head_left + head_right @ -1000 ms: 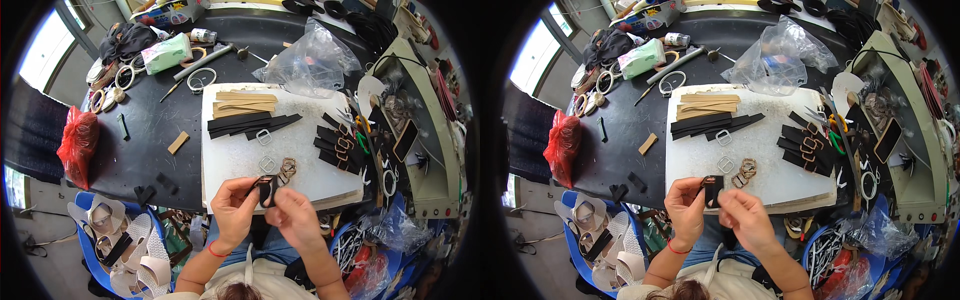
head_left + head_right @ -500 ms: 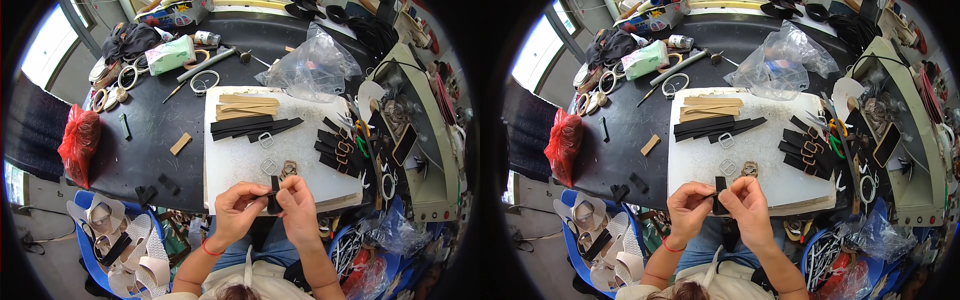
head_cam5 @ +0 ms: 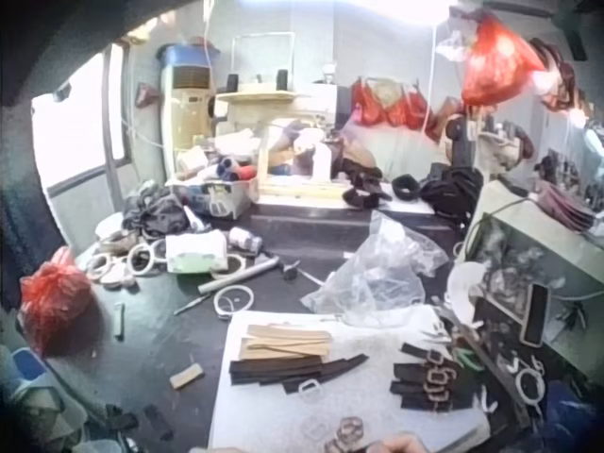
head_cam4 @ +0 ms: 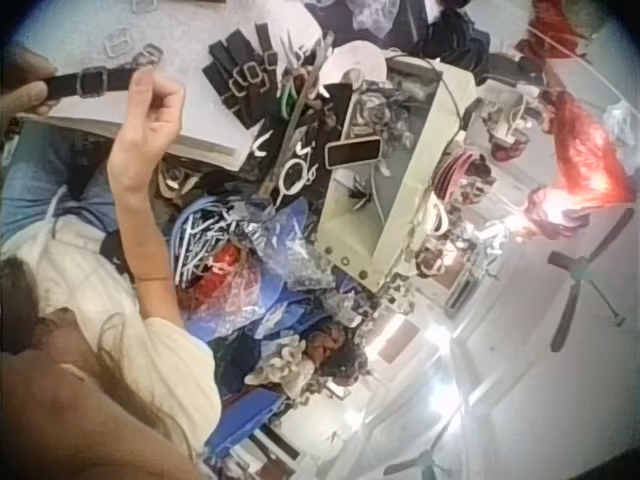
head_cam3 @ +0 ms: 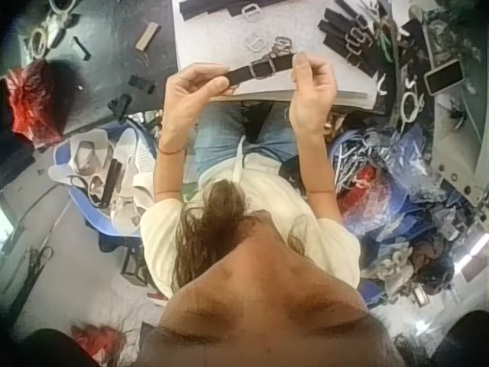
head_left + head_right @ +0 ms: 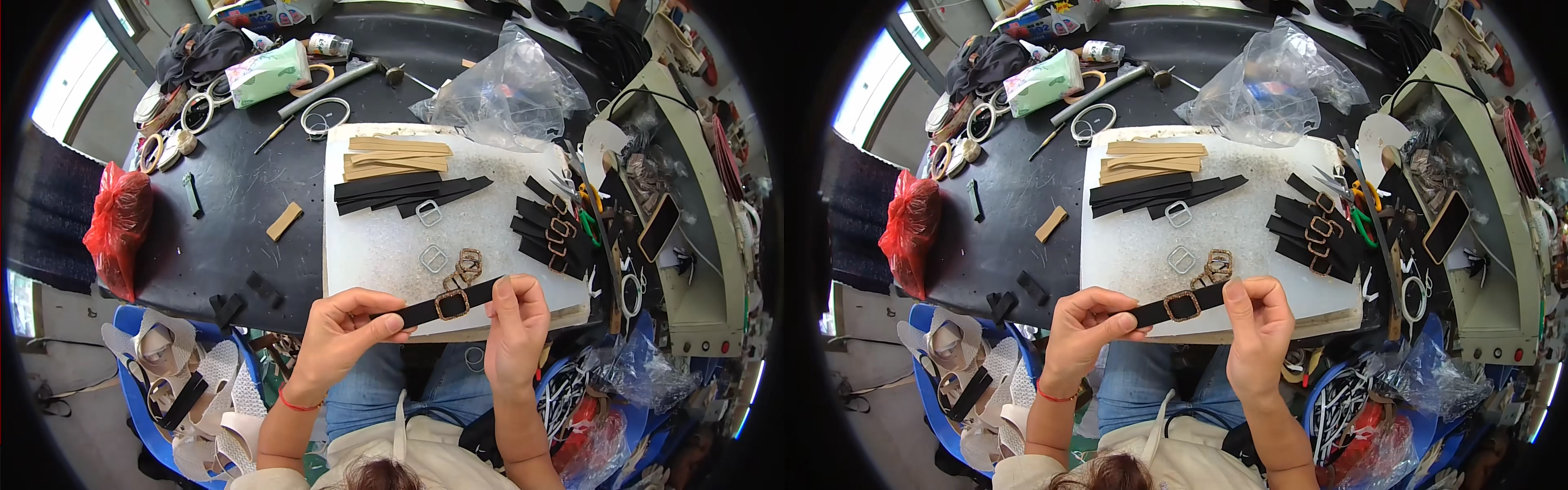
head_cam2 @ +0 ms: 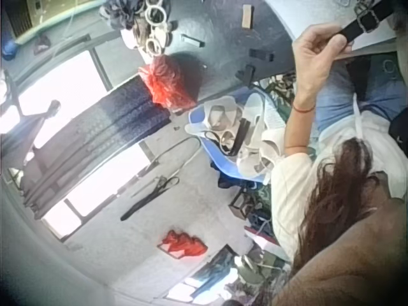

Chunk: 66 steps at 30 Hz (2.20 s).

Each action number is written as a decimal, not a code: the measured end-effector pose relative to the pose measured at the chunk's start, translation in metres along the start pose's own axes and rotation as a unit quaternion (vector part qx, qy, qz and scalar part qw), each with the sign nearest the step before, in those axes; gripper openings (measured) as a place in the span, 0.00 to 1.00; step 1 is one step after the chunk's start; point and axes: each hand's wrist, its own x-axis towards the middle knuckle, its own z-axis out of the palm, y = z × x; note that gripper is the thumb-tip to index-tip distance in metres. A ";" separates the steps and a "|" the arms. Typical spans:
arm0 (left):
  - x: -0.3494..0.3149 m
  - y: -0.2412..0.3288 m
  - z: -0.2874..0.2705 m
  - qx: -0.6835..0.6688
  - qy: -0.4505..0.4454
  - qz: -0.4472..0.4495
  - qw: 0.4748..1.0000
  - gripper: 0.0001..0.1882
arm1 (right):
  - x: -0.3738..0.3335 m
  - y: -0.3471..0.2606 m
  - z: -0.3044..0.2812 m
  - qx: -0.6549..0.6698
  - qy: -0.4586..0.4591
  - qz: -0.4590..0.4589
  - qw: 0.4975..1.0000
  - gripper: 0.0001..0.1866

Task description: The person assembles black fabric straps by inserting them through metal buckles. They repeatedly pick up a strap and a buckle, thread the strap through the buckle, and place the finished unit on a white foam board. The person also uses a white marker to draw lines on the straps.

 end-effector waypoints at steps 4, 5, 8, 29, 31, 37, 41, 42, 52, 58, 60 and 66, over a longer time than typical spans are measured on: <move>0.001 0.010 0.018 0.245 -0.005 0.146 0.958 0.24 | -0.008 -0.003 0.012 0.006 -0.012 0.109 0.994 0.07; 0.003 0.010 0.026 0.321 -0.001 0.196 0.927 0.26 | -0.010 -0.002 0.012 0.009 -0.020 0.119 0.993 0.07; 0.007 -0.010 0.029 0.426 0.044 0.330 0.841 0.27 | -0.013 0.003 0.013 0.027 -0.044 0.123 0.991 0.08; 0.004 0.002 0.003 0.505 -0.012 0.243 0.828 0.26 | -0.019 0.012 0.002 -0.132 -0.049 0.065 0.988 0.07; 0.004 0.007 -0.004 0.561 -0.002 0.241 0.792 0.26 | -0.017 0.012 0.003 -0.360 -0.060 -0.104 0.925 0.10; -0.028 0.009 -0.027 0.595 0.095 0.248 0.758 0.21 | -0.001 0.008 0.004 -0.498 -0.173 -0.301 0.795 0.18; -0.029 -0.005 -0.023 0.658 0.094 0.276 0.694 0.16 | 0.004 0.024 0.034 -0.471 -0.279 -0.286 0.787 0.20; -0.028 -0.006 -0.023 0.667 0.093 0.278 0.685 0.16 | 0.007 0.026 0.038 -0.477 -0.294 -0.271 0.783 0.21; 0.076 0.027 -0.051 0.576 0.156 0.373 0.710 0.12 | 0.058 -0.058 -0.027 -0.638 0.013 -0.319 0.701 0.19; 0.089 0.021 -0.041 0.663 0.143 0.314 0.664 0.11 | 0.099 -0.043 -0.095 -0.660 0.026 -0.300 0.688 0.19; 0.073 0.013 -0.040 0.675 0.136 0.339 0.641 0.10 | 0.083 -0.043 -0.070 -0.613 -0.014 -0.295 0.733 0.19; 0.047 0.009 -0.018 0.647 0.129 0.393 0.640 0.11 | 0.049 0.010 0.030 -0.521 -0.223 -0.435 0.700 0.17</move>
